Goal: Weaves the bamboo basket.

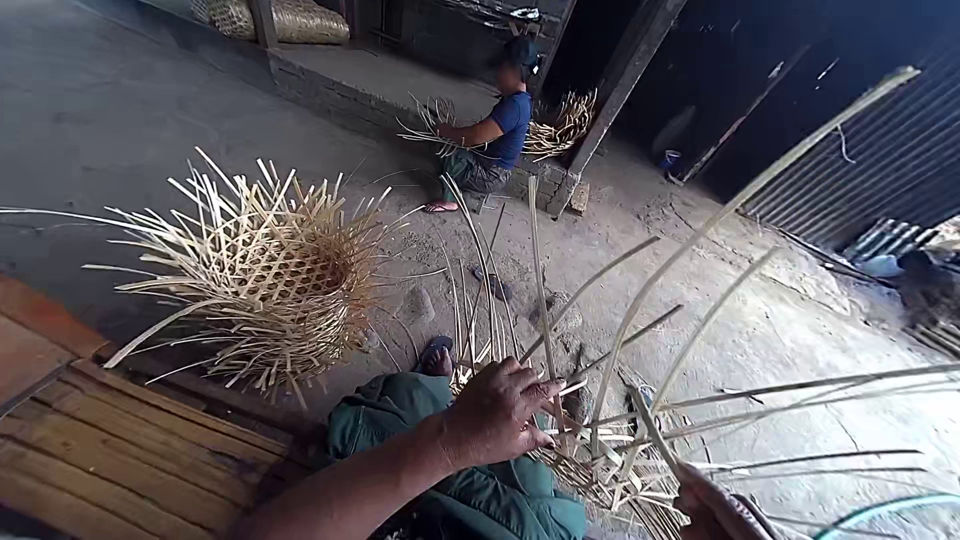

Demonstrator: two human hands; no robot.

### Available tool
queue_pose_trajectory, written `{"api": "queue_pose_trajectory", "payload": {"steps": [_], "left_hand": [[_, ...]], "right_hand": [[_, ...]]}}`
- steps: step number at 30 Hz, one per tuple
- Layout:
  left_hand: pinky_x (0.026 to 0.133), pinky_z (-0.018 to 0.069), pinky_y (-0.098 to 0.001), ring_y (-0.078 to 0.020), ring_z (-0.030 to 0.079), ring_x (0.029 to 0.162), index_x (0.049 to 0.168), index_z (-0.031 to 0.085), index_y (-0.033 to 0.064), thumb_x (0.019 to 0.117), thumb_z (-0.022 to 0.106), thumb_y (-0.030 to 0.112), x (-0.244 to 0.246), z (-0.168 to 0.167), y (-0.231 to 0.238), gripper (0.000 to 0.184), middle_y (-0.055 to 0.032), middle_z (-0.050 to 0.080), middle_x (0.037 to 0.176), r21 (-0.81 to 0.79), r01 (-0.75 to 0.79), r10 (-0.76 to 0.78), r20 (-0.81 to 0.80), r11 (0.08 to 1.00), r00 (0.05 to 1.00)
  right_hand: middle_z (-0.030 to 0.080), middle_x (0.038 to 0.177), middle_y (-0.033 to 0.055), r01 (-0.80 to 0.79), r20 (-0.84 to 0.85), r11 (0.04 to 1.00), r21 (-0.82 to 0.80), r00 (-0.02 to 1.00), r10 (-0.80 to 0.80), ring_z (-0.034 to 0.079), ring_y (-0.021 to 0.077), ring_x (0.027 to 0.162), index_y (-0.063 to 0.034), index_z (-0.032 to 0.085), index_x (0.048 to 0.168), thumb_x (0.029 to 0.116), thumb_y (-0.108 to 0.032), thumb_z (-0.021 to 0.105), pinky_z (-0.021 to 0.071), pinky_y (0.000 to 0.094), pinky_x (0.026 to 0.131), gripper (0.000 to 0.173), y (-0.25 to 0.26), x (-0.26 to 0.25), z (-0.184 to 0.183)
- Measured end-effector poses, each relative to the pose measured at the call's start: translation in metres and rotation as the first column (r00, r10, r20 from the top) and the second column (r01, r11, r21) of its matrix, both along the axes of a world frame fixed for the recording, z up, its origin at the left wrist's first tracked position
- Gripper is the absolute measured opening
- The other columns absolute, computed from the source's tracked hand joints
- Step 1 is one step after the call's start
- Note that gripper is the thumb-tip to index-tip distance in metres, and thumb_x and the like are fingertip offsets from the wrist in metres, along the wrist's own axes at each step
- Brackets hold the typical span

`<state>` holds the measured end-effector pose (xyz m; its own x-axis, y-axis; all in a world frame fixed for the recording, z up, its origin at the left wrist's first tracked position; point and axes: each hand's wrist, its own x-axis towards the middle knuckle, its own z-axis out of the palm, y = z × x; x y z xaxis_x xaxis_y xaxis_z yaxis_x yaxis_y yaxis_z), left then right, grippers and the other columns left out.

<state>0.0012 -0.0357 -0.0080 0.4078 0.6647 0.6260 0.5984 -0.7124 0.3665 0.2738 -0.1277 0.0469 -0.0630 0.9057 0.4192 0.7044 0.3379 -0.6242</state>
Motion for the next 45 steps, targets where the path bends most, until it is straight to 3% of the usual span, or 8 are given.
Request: {"api": "queue_pose_trajectory", "payload": {"steps": [10,17,22,26,31,35,40,45], "left_hand": [[0.082,0.0565,-0.0438,-0.0294,0.067,0.097,0.135,0.068,0.0160,0.0803,0.080,0.046,0.007,0.004,-0.004,0.064,-0.0085,0.073,0.108,0.045,0.016,-0.013,-0.068,0.999,0.998],[0.081,0.0566,-0.0419,-0.0291,0.067,0.092,0.142,0.059,0.0092,0.0764,0.086,0.040,0.009,0.009,-0.009,0.077,-0.0092,0.074,0.104,0.037,0.040,-0.039,-0.031,0.998,0.999],[0.089,0.0561,-0.0452,-0.0343,0.068,0.103,0.148,0.054,0.0069,0.0772,0.086,0.040,0.007,0.024,-0.010,0.084,-0.0150,0.073,0.114,-0.145,0.044,-0.065,-0.142,0.988,0.988],[0.090,0.0560,-0.0447,-0.0332,0.068,0.106,0.142,0.058,0.0049,0.0774,0.086,0.039,0.008,0.028,-0.010,0.078,-0.0146,0.072,0.117,-0.205,0.032,-0.057,-0.119,0.978,0.991],[0.085,0.0575,-0.0431,-0.0312,0.069,0.100,0.135,0.064,0.0044,0.0749,0.086,0.038,0.006,0.019,-0.013,0.073,-0.0126,0.075,0.111,-0.143,0.015,-0.025,-0.067,0.990,0.997],[0.085,0.0577,-0.0433,-0.0297,0.070,0.097,0.137,0.064,0.0044,0.0821,0.083,0.034,-0.005,0.030,-0.013,0.065,-0.0153,0.073,0.110,-0.214,0.049,-0.056,-0.027,0.976,0.998],[0.075,0.0589,-0.0287,-0.0120,0.069,0.079,0.147,0.054,0.0050,0.1036,0.050,0.010,-0.026,0.064,0.005,0.044,-0.0084,0.073,0.109,-0.353,0.028,0.072,0.268,0.935,0.961],[0.073,0.0545,-0.0307,-0.0129,0.063,0.070,0.138,0.065,0.0084,0.1009,0.063,0.025,-0.022,0.059,0.010,0.041,-0.0063,0.069,0.080,-0.400,0.088,0.022,0.261,0.913,0.965]], "right_hand": [[0.075,0.087,0.0073,0.167,0.277,0.929,0.330,0.924,-0.264,0.068,0.0160,0.067,-0.0105,0.078,0.112,0.1031,-0.025,0.056,0.0558,0.0372,0.058,0.027,0.025,-0.016,0.041],[0.076,0.092,-0.0001,-0.123,0.321,0.990,-0.067,0.937,0.138,0.072,0.0134,0.076,-0.0190,0.079,0.109,0.1014,-0.023,0.056,0.0611,0.0408,0.071,0.024,0.063,-0.015,0.026],[0.074,0.088,0.0077,-0.073,0.512,0.997,-0.038,0.855,0.083,0.071,0.0316,0.084,-0.0262,0.079,0.116,0.0994,-0.013,0.058,0.0562,0.0555,0.070,0.030,0.059,-0.029,0.030],[0.072,0.084,0.0101,0.036,0.576,0.955,0.293,0.791,-0.206,0.068,0.0369,0.085,-0.0267,0.082,0.106,0.0897,-0.001,0.063,0.0502,0.0539,0.070,0.036,0.053,-0.057,0.016],[0.070,0.090,0.0141,0.085,0.537,0.917,0.390,0.788,-0.302,0.065,0.0386,0.086,-0.0249,0.083,0.101,0.0864,0.000,0.067,0.0478,0.0515,0.065,0.033,0.053,-0.067,0.000],[0.065,0.084,0.0165,0.073,0.493,0.944,0.322,0.838,-0.233,0.067,0.0358,0.070,-0.0219,0.083,0.103,0.0882,0.000,0.066,0.0510,0.0485,0.050,0.031,0.058,-0.066,-0.003],[0.065,0.083,0.0088,-0.101,0.375,0.959,0.265,0.927,-0.006,0.065,0.0232,0.063,-0.0215,0.081,0.103,0.0913,-0.011,0.060,0.0532,0.0416,0.050,0.027,0.060,-0.070,-0.012],[0.066,0.081,0.0038,-0.169,0.343,0.947,0.272,0.937,0.068,0.065,0.0184,0.066,-0.0176,0.080,0.095,0.0954,-0.030,0.060,0.0540,0.0363,0.053,0.024,0.054,-0.088,-0.021]]}}
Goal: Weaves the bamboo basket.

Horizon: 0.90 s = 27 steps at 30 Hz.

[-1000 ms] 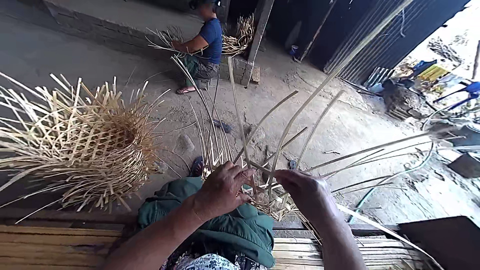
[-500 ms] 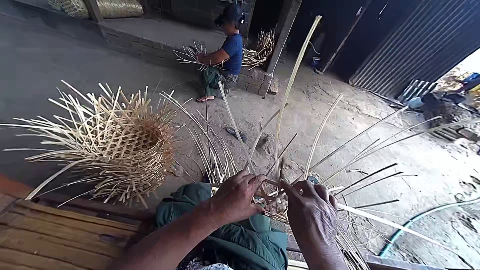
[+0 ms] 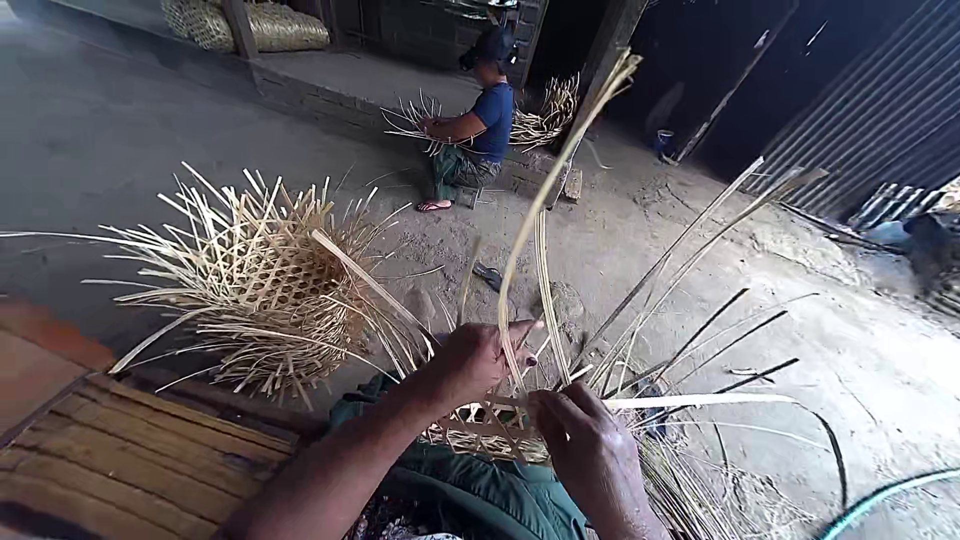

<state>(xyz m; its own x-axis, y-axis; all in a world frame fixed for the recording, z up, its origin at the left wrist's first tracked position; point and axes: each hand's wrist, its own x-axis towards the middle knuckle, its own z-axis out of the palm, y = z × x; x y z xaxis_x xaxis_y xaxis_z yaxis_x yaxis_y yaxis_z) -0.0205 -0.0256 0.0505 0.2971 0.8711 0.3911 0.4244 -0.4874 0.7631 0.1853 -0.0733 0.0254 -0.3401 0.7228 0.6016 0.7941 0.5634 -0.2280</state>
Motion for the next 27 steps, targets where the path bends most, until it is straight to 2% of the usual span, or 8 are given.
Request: {"api": "queue_pose_trajectory", "payload": {"steps": [5,8,11,14,17,19,23,27], "left_hand": [[0.072,0.0606,-0.0251,-0.0063,0.070,0.074,0.110,0.068,0.0021,0.1025,0.057,0.018,-0.004,-0.003,-0.006,0.021,-0.0025,0.073,0.088,-0.032,0.023,-0.018,0.165,0.999,0.986],[0.073,0.0627,-0.0252,-0.0061,0.072,0.077,0.103,0.069,0.0003,0.1005,0.058,0.015,-0.002,-0.013,-0.010,0.019,-0.0035,0.073,0.090,0.118,-0.022,-0.005,0.231,0.993,0.973],[0.073,0.0605,-0.0254,-0.0088,0.069,0.080,0.118,0.064,-0.0022,0.1001,0.062,0.019,0.007,-0.024,-0.013,0.028,-0.0089,0.070,0.097,0.394,-0.075,-0.016,0.223,0.916,0.975],[0.070,0.0592,-0.0328,-0.0178,0.069,0.078,0.139,0.058,0.0017,0.1008,0.059,0.017,0.022,-0.017,-0.017,0.041,-0.0122,0.073,0.099,0.501,0.007,0.023,-0.054,0.866,0.998],[0.066,0.0592,-0.0456,-0.0323,0.072,0.083,0.135,0.068,0.0147,0.0977,0.060,0.015,0.036,-0.019,-0.008,0.038,-0.0124,0.075,0.095,0.514,0.087,0.152,-0.405,0.853,0.902],[0.068,0.0581,-0.0492,-0.0361,0.070,0.086,0.135,0.068,0.0150,0.0963,0.063,0.015,0.037,-0.017,0.008,0.039,-0.0141,0.073,0.093,0.458,0.092,0.166,-0.492,0.884,0.854],[0.076,0.0574,-0.0483,-0.0327,0.068,0.091,0.129,0.073,0.0163,0.0893,0.073,0.012,0.034,-0.009,0.021,0.040,-0.0123,0.071,0.094,0.389,0.008,0.126,-0.318,0.921,0.940],[0.079,0.0565,-0.0387,-0.0208,0.068,0.086,0.114,0.077,0.0153,0.0907,0.072,0.016,0.034,-0.003,0.004,0.024,-0.0054,0.074,0.097,0.313,-0.004,0.050,-0.138,0.950,0.989]], "right_hand": [[0.065,0.078,0.0052,0.099,0.013,0.994,-0.050,0.995,-0.099,0.066,0.0214,0.063,-0.0129,0.076,0.087,0.0965,-0.034,0.061,0.0528,0.0416,0.050,0.028,0.005,-0.001,0.006],[0.065,0.079,0.0061,0.149,0.022,0.982,-0.117,0.989,-0.148,0.065,0.0235,0.063,-0.0119,0.075,0.086,0.0966,-0.032,0.061,0.0517,0.0443,0.050,0.027,0.007,0.002,0.012],[0.065,0.079,0.0065,0.167,0.028,0.972,-0.163,0.986,-0.164,0.065,0.0236,0.061,-0.0113,0.074,0.083,0.0963,-0.034,0.064,0.0517,0.0461,0.049,0.028,0.008,0.004,0.014],[0.065,0.077,0.0042,0.098,-0.045,0.985,-0.141,0.993,-0.105,0.064,0.0193,0.061,-0.0118,0.074,0.083,0.0945,-0.032,0.065,0.0523,0.0417,0.051,0.025,0.009,0.004,0.012],[0.070,0.088,0.0074,0.059,-0.202,0.991,-0.120,0.976,-0.083,0.067,0.0156,0.072,-0.0096,0.079,0.097,0.0925,-0.016,0.067,0.0587,0.0341,0.064,0.014,0.012,0.010,0.003],[0.071,0.097,0.0089,0.090,-0.268,0.989,-0.117,0.956,-0.119,0.068,0.0134,0.077,-0.0101,0.079,0.107,0.0933,-0.010,0.066,0.0594,0.0296,0.068,0.019,0.015,0.018,-0.006],[0.072,0.111,0.0121,0.114,-0.325,0.986,-0.122,0.934,-0.148,0.071,0.0159,0.093,-0.0088,0.079,0.113,0.0948,-0.009,0.066,0.0607,0.0300,0.079,0.022,0.013,0.026,-0.008],[0.073,0.095,0.0071,0.173,-0.372,0.985,0.002,0.914,-0.160,0.067,0.0094,0.071,-0.0065,0.078,0.102,0.0955,-0.023,0.070,0.0571,0.0249,0.061,0.020,0.009,0.021,-0.003]]}}
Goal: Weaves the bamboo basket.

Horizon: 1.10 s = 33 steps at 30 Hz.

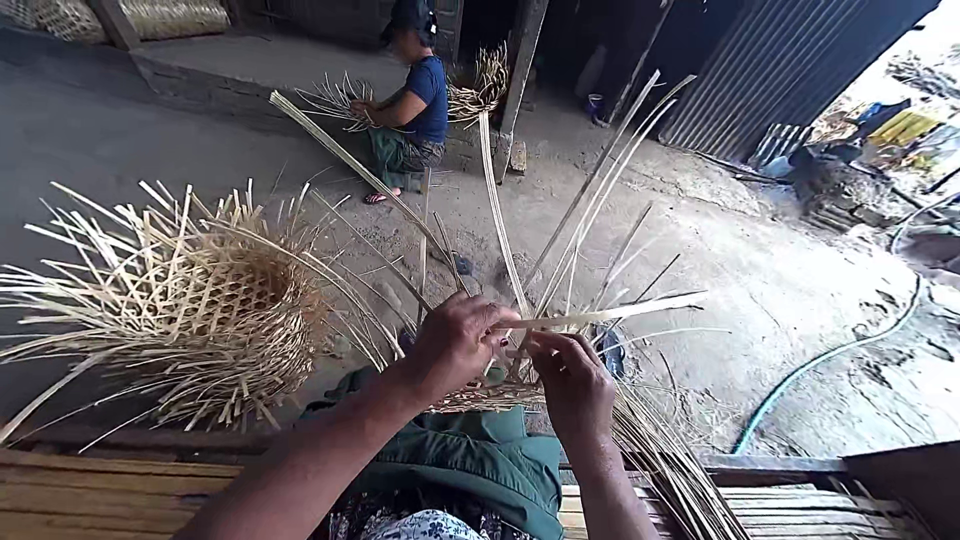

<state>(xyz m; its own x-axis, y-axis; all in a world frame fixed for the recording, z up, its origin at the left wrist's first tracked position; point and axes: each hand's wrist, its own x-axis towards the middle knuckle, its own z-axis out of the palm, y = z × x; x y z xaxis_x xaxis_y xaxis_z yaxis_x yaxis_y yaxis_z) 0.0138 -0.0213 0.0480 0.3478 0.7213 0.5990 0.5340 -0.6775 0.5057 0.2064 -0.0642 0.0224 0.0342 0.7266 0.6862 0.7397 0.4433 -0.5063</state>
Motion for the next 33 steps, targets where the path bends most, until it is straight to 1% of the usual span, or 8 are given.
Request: {"api": "queue_pose_trajectory", "payload": {"steps": [4,9,13,18,22,26,30,33], "left_hand": [[0.079,0.0531,-0.0287,-0.0103,0.064,0.082,0.105,0.075,0.0116,0.0948,0.070,0.021,-0.010,0.000,-0.014,0.015,-0.0007,0.072,0.093,-0.126,0.082,-0.067,0.121,0.989,0.990],[0.080,0.0531,-0.0280,-0.0102,0.064,0.084,0.103,0.074,0.0095,0.0954,0.069,0.017,-0.015,-0.009,-0.018,0.012,-0.0010,0.072,0.092,-0.129,0.141,-0.123,0.134,0.982,0.983],[0.080,0.0504,-0.0272,-0.0108,0.062,0.085,0.102,0.074,0.0093,0.0968,0.068,0.017,-0.012,-0.011,-0.017,0.012,-0.0013,0.071,0.091,-0.088,0.209,-0.195,0.147,0.974,0.970],[0.081,0.0474,-0.0234,-0.0059,0.059,0.086,0.101,0.073,0.0079,0.0969,0.069,0.018,-0.017,-0.018,-0.008,0.012,0.0010,0.070,0.093,-0.134,0.320,-0.286,0.226,0.938,0.931],[0.084,0.0477,-0.0209,-0.0023,0.058,0.091,0.101,0.073,0.0086,0.0967,0.070,0.019,-0.018,-0.023,-0.003,0.012,0.0034,0.069,0.095,-0.155,0.372,-0.321,0.279,0.915,0.905],[0.081,0.0492,-0.0200,-0.0009,0.059,0.087,0.104,0.072,0.0076,0.0981,0.068,0.021,-0.020,-0.028,0.009,0.015,0.0027,0.069,0.095,-0.175,0.344,-0.284,0.294,0.922,0.912],[0.081,0.0544,-0.0287,-0.0102,0.065,0.089,0.108,0.075,0.0112,0.1001,0.063,0.019,-0.016,-0.035,0.017,0.017,-0.0011,0.072,0.098,-0.025,0.129,-0.124,0.142,0.991,0.982],[0.075,0.0581,-0.0408,-0.0239,0.069,0.087,0.107,0.078,0.0137,0.0972,0.059,0.013,-0.007,-0.033,0.013,0.021,-0.0068,0.073,0.094,0.199,-0.029,0.039,-0.047,0.979,0.998]], "right_hand": [[0.071,0.080,0.0055,0.064,-0.037,0.995,0.074,0.997,-0.062,0.065,0.0100,0.063,-0.0026,0.071,0.089,0.0878,-0.026,0.077,0.0556,0.0278,0.057,0.025,-0.005,-0.016,-0.002],[0.073,0.088,0.0097,0.094,0.154,0.996,0.001,0.984,-0.093,0.066,0.0205,0.064,-0.0065,0.072,0.126,0.0924,-0.024,0.069,0.0548,0.0404,0.055,0.038,-0.019,-0.022,0.006],[0.070,0.084,0.0135,0.185,0.259,0.982,0.037,0.947,-0.188,0.068,0.0283,0.065,-0.0102,0.079,0.115,0.0853,-0.018,0.070,0.0527,0.0459,0.052,0.032,-0.027,-0.025,0.018],[0.063,0.076,-0.0044,-0.210,-0.083,0.947,-0.243,0.977,0.195,0.057,0.0010,0.064,-0.0081,0.069,0.095,0.0888,-0.031,0.074,0.0507,0.0210,0.059,0.025,-0.005,0.000,0.019],[0.060,0.066,-0.0064,-0.264,-0.254,0.888,-0.376,0.951,0.175,0.059,0.0029,0.056,-0.0091,0.066,0.087,0.0970,-0.035,0.061,0.0525,0.0251,0.053,0.028,0.000,0.000,0.018],[0.072,0.083,-0.0079,-0.509,-0.542,0.852,-0.123,0.753,0.372,0.069,0.0047,0.070,-0.0107,0.069,0.098,0.1003,-0.025,0.058,0.0619,0.0269,0.066,0.019,0.003,0.011,-0.009],[0.076,0.108,0.0040,-0.492,-0.199,0.869,0.050,0.848,0.492,0.073,0.0112,0.098,-0.0052,0.073,0.116,0.1063,-0.032,0.057,0.0625,0.0321,0.088,0.032,0.000,0.018,-0.023],[0.076,0.110,0.0121,-0.182,0.186,0.983,0.009,0.966,0.177,0.074,0.0164,0.098,0.0008,0.069,0.127,0.1054,-0.032,0.056,0.0620,0.0327,0.086,0.041,-0.019,0.001,-0.002]]}}
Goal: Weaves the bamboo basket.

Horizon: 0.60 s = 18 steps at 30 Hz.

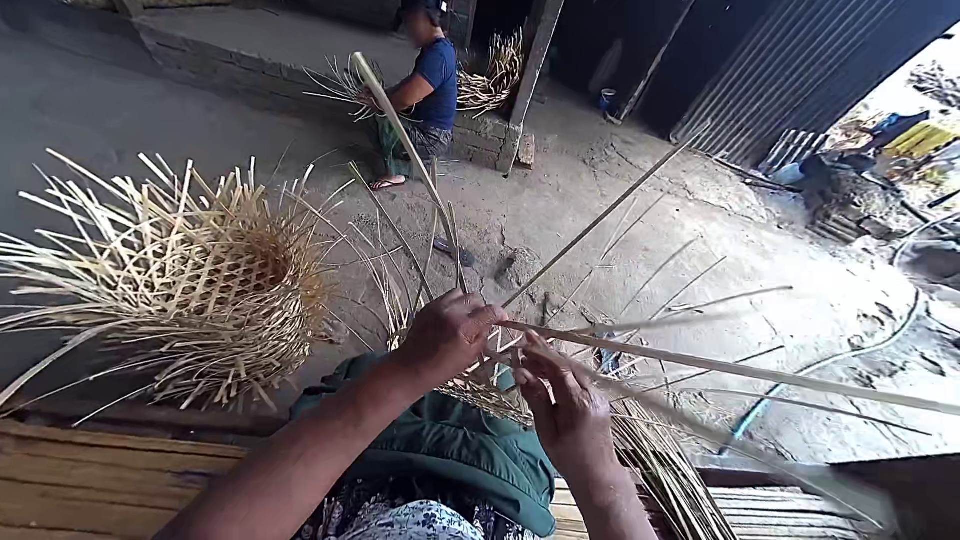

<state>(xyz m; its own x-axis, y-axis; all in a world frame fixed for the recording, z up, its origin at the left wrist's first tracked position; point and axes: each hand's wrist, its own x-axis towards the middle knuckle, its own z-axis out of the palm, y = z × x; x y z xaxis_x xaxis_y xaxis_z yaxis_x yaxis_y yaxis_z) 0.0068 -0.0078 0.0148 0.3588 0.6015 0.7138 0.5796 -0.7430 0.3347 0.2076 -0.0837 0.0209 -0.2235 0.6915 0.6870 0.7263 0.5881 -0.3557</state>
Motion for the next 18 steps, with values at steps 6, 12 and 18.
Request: {"api": "queue_pose_trajectory", "payload": {"steps": [6,12,18], "left_hand": [[0.069,0.0532,-0.0330,-0.0109,0.060,0.070,0.121,0.072,0.0122,0.0999,0.062,0.018,-0.007,0.044,-0.014,0.024,-0.0004,0.067,0.081,-0.503,0.130,-0.109,0.071,0.854,0.991],[0.074,0.0542,-0.0330,-0.0063,0.062,0.073,0.111,0.073,0.0159,0.1024,0.061,0.035,-0.009,0.049,-0.015,0.024,0.0033,0.067,0.082,-0.675,0.187,-0.160,0.103,0.713,0.982],[0.066,0.0565,-0.0220,-0.0016,0.065,0.070,0.100,0.069,0.0050,0.1025,0.057,0.022,-0.006,0.011,-0.023,0.021,0.0030,0.070,0.081,-0.366,0.397,-0.217,0.444,0.842,0.869]], "right_hand": [[0.073,0.085,0.0095,0.173,0.305,0.983,-0.065,0.941,-0.145,0.070,0.0276,0.063,-0.0099,0.074,0.111,0.0958,-0.024,0.063,0.0546,0.0466,0.049,0.023,-0.002,0.005,0.024],[0.066,0.067,0.0043,0.166,0.281,0.980,-0.107,0.951,-0.130,0.065,0.0237,0.052,-0.0135,0.072,0.093,0.1037,-0.035,0.051,0.0475,0.0446,0.041,0.032,-0.004,-0.005,0.029],[0.055,0.054,0.0029,0.250,0.271,0.943,-0.219,0.944,-0.187,0.060,0.0232,0.049,-0.0139,0.065,0.078,0.1019,-0.039,0.050,0.0422,0.0445,0.043,0.038,-0.005,-0.008,0.038]]}}
